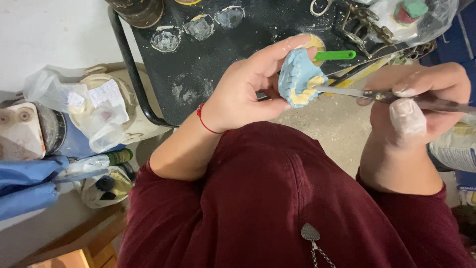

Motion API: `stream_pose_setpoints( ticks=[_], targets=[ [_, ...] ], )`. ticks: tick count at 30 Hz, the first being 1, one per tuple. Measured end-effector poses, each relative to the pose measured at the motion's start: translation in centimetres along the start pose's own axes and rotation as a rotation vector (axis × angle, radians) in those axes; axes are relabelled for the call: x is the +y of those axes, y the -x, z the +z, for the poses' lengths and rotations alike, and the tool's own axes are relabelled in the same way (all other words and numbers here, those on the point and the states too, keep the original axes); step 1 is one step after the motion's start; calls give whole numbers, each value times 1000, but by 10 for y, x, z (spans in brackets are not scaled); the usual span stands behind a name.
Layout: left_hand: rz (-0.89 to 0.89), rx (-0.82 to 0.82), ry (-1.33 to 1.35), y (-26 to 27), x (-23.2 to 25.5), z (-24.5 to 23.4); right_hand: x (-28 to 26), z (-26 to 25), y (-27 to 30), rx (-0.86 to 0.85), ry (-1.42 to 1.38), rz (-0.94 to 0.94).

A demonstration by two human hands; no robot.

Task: Applying and refining dental material on a dental impression model using a spatula and a metal tool

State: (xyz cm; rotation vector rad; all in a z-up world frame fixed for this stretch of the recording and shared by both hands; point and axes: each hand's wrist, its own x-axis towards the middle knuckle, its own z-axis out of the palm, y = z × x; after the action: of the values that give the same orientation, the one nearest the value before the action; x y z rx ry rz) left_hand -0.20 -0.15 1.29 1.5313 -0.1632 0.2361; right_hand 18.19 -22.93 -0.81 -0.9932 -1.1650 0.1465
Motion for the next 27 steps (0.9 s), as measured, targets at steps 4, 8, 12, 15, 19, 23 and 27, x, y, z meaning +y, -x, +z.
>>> stream_pose_setpoints(
  ticks=[4, 8, 12, 15, 19, 23, 27],
  targets=[
    [-6, -4, 2, 1, -3, 0, -4, 4, -1, -34, 52, -6],
    [1, -4, 25, 3, -8, 1, -1, 5, 0, -1, 26, -11],
    [3, 13, -12, 3, -10, 0, 3, 3, 0, 72, 58, -153],
    [71, 14, -6, 8, -21, -5, 23, -27, 20, 179, -169, -33],
    [176, 67, 35, 18, -37, -14, 76, -37, 29, 533, 133, 74],
    [111, 195, 128, 27, -44, -14, 118, -22, 54, 252, 402, 423],
    [24, 244, 77, 30, -41, -11, 151, -14, 80, 178, 440, 594]
  ],
)
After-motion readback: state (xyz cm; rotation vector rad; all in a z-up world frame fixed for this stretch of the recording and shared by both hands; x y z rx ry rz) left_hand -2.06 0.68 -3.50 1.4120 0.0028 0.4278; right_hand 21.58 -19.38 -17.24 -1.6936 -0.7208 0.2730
